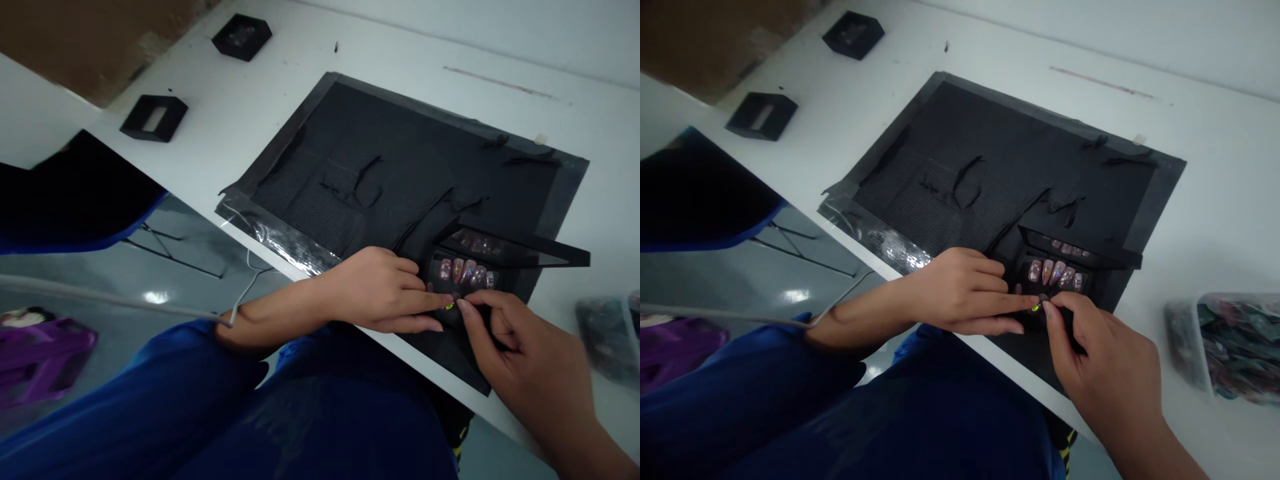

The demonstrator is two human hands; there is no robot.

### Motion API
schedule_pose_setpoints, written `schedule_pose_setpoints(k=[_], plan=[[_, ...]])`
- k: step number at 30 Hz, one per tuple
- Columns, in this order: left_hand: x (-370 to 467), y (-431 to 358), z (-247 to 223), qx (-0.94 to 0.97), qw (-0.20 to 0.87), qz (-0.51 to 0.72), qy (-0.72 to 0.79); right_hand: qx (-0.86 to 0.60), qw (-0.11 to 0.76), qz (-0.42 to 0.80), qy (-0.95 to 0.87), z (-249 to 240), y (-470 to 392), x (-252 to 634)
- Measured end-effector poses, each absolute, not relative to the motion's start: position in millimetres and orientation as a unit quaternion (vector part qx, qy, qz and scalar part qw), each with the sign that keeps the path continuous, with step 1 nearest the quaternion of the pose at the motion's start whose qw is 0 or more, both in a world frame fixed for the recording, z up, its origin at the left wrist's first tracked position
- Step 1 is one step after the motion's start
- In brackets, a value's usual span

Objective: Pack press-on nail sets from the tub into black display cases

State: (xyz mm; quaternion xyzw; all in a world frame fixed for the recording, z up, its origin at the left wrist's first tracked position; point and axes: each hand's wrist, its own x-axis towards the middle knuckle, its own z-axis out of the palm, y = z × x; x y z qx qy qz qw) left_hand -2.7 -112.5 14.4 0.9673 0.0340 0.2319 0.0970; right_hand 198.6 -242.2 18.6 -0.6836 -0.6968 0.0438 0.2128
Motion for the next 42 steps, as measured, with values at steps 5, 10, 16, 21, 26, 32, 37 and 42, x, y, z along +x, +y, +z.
schedule_pose_setpoints(k=[5, 10, 16, 21, 26, 32, 37, 42], plan=[[-9.3, -108.6, 15.3, 0.964, 0.129, 0.23, 0.039, -0.688, 0.209, 0.041, -0.693, 19.5, -244.2, 198.4], [-16.6, -100.3, 19.9, 0.958, 0.171, 0.226, 0.049, -0.691, 0.225, 0.058, -0.685, 19.2, -245.4, 200.3], [-15.4, -99.8, 19.2, 0.961, 0.172, 0.207, 0.063, -0.672, 0.223, 0.033, -0.706, 17.8, -243.9, 201.8], [-15.4, -100.5, 16.7, 0.96, 0.2, 0.185, 0.059, -0.655, 0.243, 0.026, -0.715, 19.2, -243.4, 201.0], [-15.6, -98.9, 16.3, 0.953, 0.235, 0.184, 0.05, -0.647, 0.244, 0.03, -0.721, 17.3, -246.0, 202.1], [-14.5, -100.7, 16.4, 0.952, 0.237, 0.189, 0.048, -0.644, 0.231, 0.015, -0.73, 18.2, -246.2, 200.9], [-14.4, -102.7, 15.7, 0.951, 0.24, 0.186, 0.053, -0.644, 0.23, 0.018, -0.73, 18.0, -245.5, 200.8], [-13.6, -103.9, 13.1, 0.952, 0.239, 0.179, 0.063, -0.672, 0.226, 0.038, -0.705, 19.8, -247.4, 199.1]])
